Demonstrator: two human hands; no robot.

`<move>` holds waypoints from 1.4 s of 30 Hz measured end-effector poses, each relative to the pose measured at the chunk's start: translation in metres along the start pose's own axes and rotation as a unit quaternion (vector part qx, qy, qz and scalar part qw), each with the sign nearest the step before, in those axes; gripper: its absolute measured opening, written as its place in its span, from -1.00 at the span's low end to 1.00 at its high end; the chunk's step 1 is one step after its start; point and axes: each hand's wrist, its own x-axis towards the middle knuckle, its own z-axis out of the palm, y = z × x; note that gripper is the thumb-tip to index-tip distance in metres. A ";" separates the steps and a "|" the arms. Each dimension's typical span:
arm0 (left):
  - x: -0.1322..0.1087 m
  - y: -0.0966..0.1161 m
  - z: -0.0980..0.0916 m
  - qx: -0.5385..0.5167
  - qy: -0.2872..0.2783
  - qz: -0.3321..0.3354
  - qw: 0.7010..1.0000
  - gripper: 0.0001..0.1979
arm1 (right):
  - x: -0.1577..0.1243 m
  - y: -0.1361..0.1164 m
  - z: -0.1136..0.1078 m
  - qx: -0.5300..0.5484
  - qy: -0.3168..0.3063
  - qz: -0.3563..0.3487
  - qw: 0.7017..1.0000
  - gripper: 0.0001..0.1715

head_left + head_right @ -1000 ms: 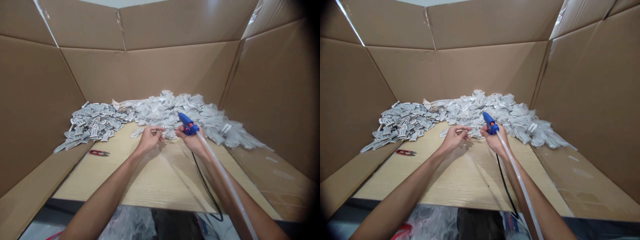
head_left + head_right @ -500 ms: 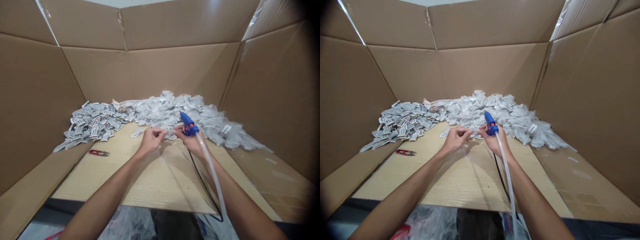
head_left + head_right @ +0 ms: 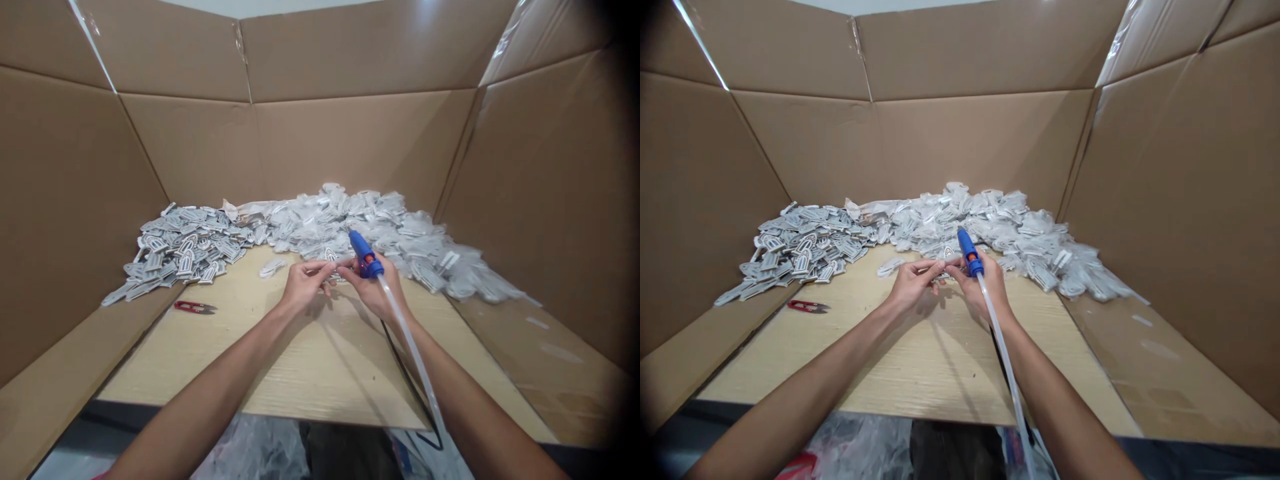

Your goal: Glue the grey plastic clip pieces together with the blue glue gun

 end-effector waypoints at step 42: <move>-0.005 0.004 -0.004 0.193 -0.039 0.101 0.975 -0.62 | 0.009 0.000 -0.018 -0.005 -0.097 -0.021 0.995 -0.55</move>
